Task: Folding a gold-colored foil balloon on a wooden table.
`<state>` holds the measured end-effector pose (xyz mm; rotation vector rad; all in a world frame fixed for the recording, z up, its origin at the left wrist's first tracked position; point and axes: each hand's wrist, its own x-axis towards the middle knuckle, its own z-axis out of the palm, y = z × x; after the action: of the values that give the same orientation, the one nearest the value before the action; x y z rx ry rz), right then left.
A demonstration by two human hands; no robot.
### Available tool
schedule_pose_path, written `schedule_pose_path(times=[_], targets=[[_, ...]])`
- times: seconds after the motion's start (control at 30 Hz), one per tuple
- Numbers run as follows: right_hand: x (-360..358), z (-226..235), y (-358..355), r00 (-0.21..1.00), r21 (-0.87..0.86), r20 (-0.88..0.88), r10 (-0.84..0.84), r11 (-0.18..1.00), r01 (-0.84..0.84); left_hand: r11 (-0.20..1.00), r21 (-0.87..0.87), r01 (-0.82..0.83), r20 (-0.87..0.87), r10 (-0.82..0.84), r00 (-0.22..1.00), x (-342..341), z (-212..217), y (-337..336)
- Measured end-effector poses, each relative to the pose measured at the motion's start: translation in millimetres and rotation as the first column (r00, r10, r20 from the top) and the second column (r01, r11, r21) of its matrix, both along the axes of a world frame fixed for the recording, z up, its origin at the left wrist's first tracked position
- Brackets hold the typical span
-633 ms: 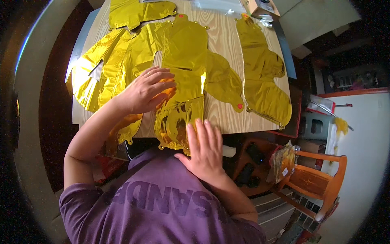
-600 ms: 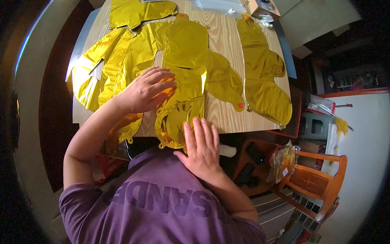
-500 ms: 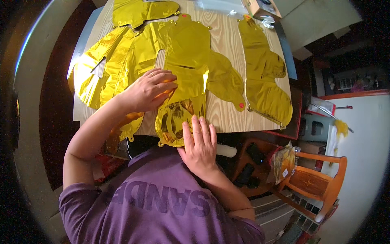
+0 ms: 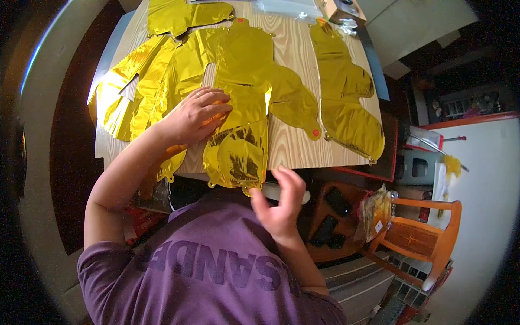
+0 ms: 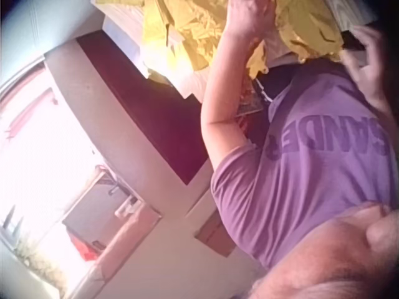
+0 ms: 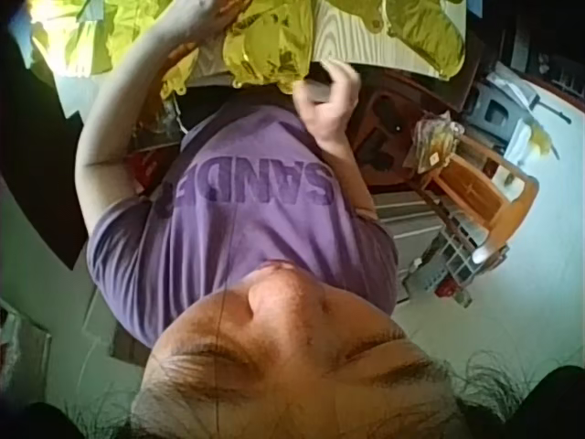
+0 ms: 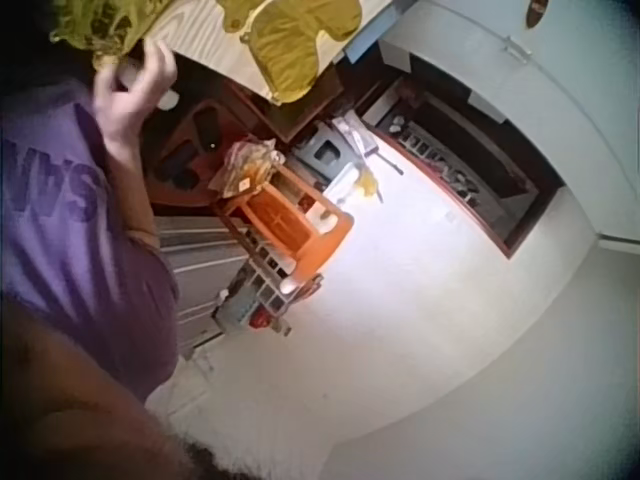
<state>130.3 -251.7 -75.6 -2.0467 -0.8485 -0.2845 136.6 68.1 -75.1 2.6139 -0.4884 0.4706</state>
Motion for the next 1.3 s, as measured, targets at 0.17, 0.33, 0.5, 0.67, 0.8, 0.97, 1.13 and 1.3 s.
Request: schedule_pose_path(times=[0.17,0.33,0.5,0.67,0.8,0.97,1.13,1.3], targets=[[-9,4,33,0.955,-0.430,0.256,0.151,0.903,-0.028,1.000,0.008,0.001,0.014,-0.001,1.000,2,2,-2],[-2,8,36,1.000,0.002,0.010,0.023,1.000,-0.023,1.000,-0.001,0.008,0.020,-0.008,1.000,2,1,-1],[13,1,14,0.681,0.524,-0.730,0.059,0.688,0.503,1.000,0.004,0.005,-0.001,-0.005,1.000,2,4,-2],[11,-21,-1,0.482,0.474,-0.856,0.188,0.660,0.583,1.000,0.008,0.005,0.018,-0.005,1.000,1,1,-2],[10,-23,-1,0.466,0.386,-0.875,0.133,0.772,0.505,0.999,-0.031,-0.007,0.043,0.009,0.999,-5,0,-6],[12,-17,4,0.511,0.331,-0.859,0.042,0.807,0.490,0.999,-0.020,-0.044,-0.029,0.044,0.999,-20,7,-10],[10,-15,5,0.455,0.356,-0.886,0.090,0.760,0.543,0.999,-0.012,-0.036,-0.074,0.035,0.997,-31,1,-11],[11,-35,-8,0.406,0.314,-0.911,0.069,0.756,0.574,1.000,-0.014,0.001,-0.156,-0.004,0.988,-36,11,-16]])
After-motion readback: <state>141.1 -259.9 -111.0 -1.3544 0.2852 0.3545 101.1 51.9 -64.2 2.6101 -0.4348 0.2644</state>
